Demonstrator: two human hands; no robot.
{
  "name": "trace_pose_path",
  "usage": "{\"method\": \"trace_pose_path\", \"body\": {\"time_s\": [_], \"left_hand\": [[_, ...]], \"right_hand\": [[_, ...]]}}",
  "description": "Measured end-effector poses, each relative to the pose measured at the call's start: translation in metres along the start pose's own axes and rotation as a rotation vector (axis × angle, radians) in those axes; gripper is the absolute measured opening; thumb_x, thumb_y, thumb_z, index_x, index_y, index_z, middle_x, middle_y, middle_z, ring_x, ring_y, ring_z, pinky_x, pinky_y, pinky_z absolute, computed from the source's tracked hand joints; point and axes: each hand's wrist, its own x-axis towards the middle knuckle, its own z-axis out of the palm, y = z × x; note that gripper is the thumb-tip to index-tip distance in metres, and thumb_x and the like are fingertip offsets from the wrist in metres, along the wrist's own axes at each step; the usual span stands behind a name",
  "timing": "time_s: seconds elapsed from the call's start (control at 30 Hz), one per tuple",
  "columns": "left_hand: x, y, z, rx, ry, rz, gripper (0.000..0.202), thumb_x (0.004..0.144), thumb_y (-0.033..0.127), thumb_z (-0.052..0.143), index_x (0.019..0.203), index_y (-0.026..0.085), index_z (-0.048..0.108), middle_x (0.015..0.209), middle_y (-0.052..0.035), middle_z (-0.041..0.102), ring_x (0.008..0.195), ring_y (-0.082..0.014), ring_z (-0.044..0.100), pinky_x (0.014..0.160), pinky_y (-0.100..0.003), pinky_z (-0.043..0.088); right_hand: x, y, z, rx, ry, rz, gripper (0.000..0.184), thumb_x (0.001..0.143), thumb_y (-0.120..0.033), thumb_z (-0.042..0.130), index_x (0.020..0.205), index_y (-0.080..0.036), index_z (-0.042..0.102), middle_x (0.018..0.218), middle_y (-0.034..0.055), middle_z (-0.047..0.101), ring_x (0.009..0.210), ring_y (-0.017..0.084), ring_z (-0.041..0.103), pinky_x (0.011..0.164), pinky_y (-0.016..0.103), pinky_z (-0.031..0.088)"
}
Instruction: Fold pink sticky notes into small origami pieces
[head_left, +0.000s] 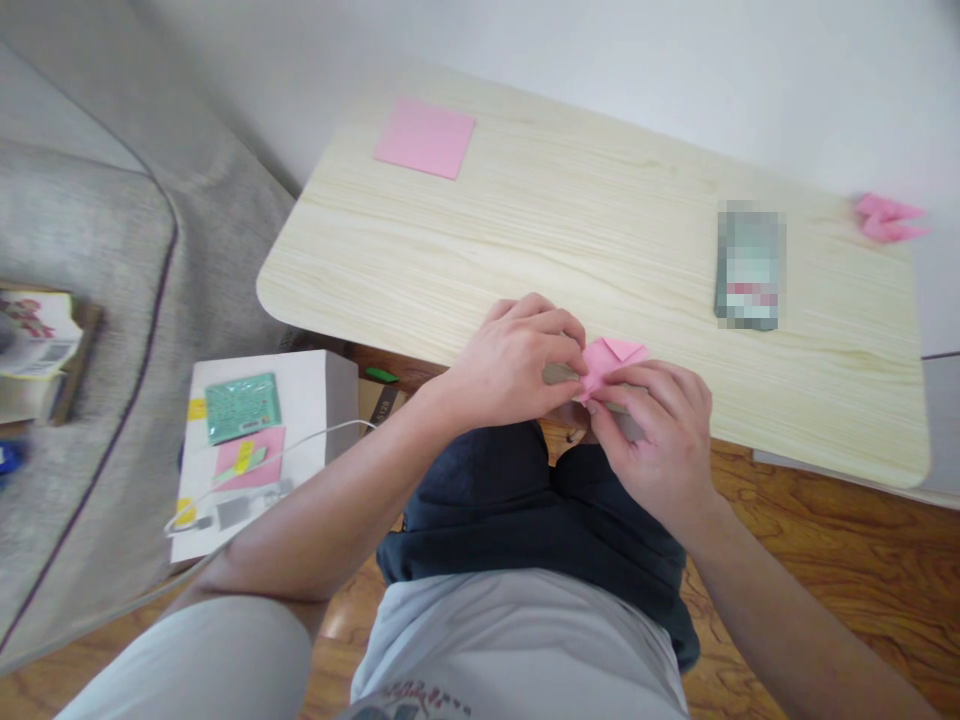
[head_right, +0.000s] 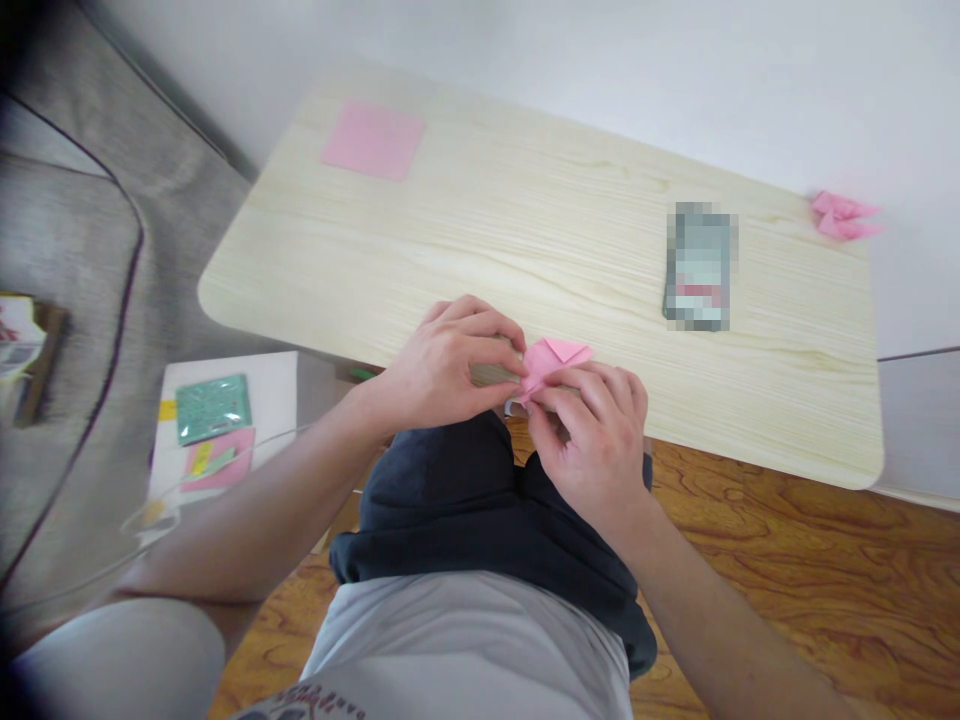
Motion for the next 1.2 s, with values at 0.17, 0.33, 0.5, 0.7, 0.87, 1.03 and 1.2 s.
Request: {"method": "trace_pose_path", "body": {"time_s": [0.17, 0.33, 0.5, 0.7, 0.87, 1.03, 1.2], "left_hand": [[0.0, 0.0, 0.001, 0.005, 0.007, -0.001, 0.01, 0.089, 0.033, 0.071, 0.09, 0.027, 0.079, 0.118, -0.001, 0.073, 0.117, -0.0265, 0.056, 0.102, -0.045, 0.039], [0.0, 0.001, 0.0, 0.008, 0.012, 0.001, 0.01, 0.089, 0.032, 0.07, 0.089, 0.026, 0.078, 0.118, -0.0015, 0.073, 0.117, -0.0268, 0.056, 0.102, -0.045, 0.039], [0.0, 0.002, 0.0, 0.006, 0.011, -0.004, 0.01, 0.089, 0.032, 0.07, 0.087, 0.026, 0.077, 0.118, -0.002, 0.073, 0.117, -0.0274, 0.056, 0.101, -0.046, 0.039], [-0.001, 0.002, 0.001, 0.004, 0.015, -0.001, 0.008, 0.088, 0.031, 0.071, 0.088, 0.026, 0.077, 0.117, -0.0023, 0.073, 0.116, -0.0272, 0.056, 0.1, -0.046, 0.04], [-0.001, 0.002, 0.0, 0.005, 0.013, -0.002, 0.007, 0.088, 0.03, 0.07, 0.089, 0.026, 0.077, 0.117, -0.0017, 0.073, 0.116, -0.0269, 0.056, 0.101, -0.046, 0.04], [-0.001, 0.002, 0.0, -0.004, 0.005, -0.006, 0.008, 0.087, 0.029, 0.07, 0.089, 0.026, 0.077, 0.117, -0.0025, 0.073, 0.115, -0.0276, 0.056, 0.101, -0.047, 0.04], [-0.001, 0.001, 0.0, -0.009, 0.015, -0.01, 0.007, 0.087, 0.03, 0.071, 0.086, 0.026, 0.076, 0.115, -0.0022, 0.073, 0.114, -0.0271, 0.056, 0.101, -0.047, 0.04]], "right_hand": [[0.003, -0.001, 0.001, 0.009, -0.014, 0.041, 0.008, 0.088, -0.021, 0.075, 0.093, -0.027, 0.072, 0.101, 0.0034, 0.074, 0.104, 0.027, 0.063, 0.097, 0.049, 0.045], [0.003, -0.003, 0.003, -0.022, 0.005, 0.04, 0.009, 0.087, -0.022, 0.076, 0.093, -0.027, 0.07, 0.101, 0.0038, 0.074, 0.103, 0.028, 0.063, 0.095, 0.049, 0.045], [0.003, -0.005, 0.003, -0.012, 0.001, 0.067, 0.009, 0.087, -0.022, 0.076, 0.093, -0.027, 0.07, 0.101, 0.0039, 0.073, 0.103, 0.028, 0.063, 0.095, 0.049, 0.044], [0.004, -0.007, 0.004, -0.017, 0.008, 0.088, 0.008, 0.087, -0.023, 0.074, 0.091, -0.027, 0.069, 0.099, 0.0041, 0.072, 0.103, 0.028, 0.062, 0.095, 0.049, 0.044], [0.004, -0.01, 0.008, -0.054, 0.027, 0.103, 0.008, 0.086, -0.024, 0.075, 0.088, -0.026, 0.067, 0.097, 0.0047, 0.071, 0.101, 0.029, 0.061, 0.092, 0.049, 0.044], [0.003, -0.015, 0.011, -0.063, 0.043, 0.159, 0.008, 0.085, -0.023, 0.074, 0.086, -0.025, 0.066, 0.097, 0.0062, 0.069, 0.101, 0.029, 0.06, 0.092, 0.05, 0.044], [0.001, -0.017, 0.013, -0.069, 0.065, 0.176, 0.009, 0.086, -0.025, 0.076, 0.087, -0.026, 0.066, 0.098, 0.0064, 0.069, 0.102, 0.03, 0.06, 0.092, 0.05, 0.044]]}}
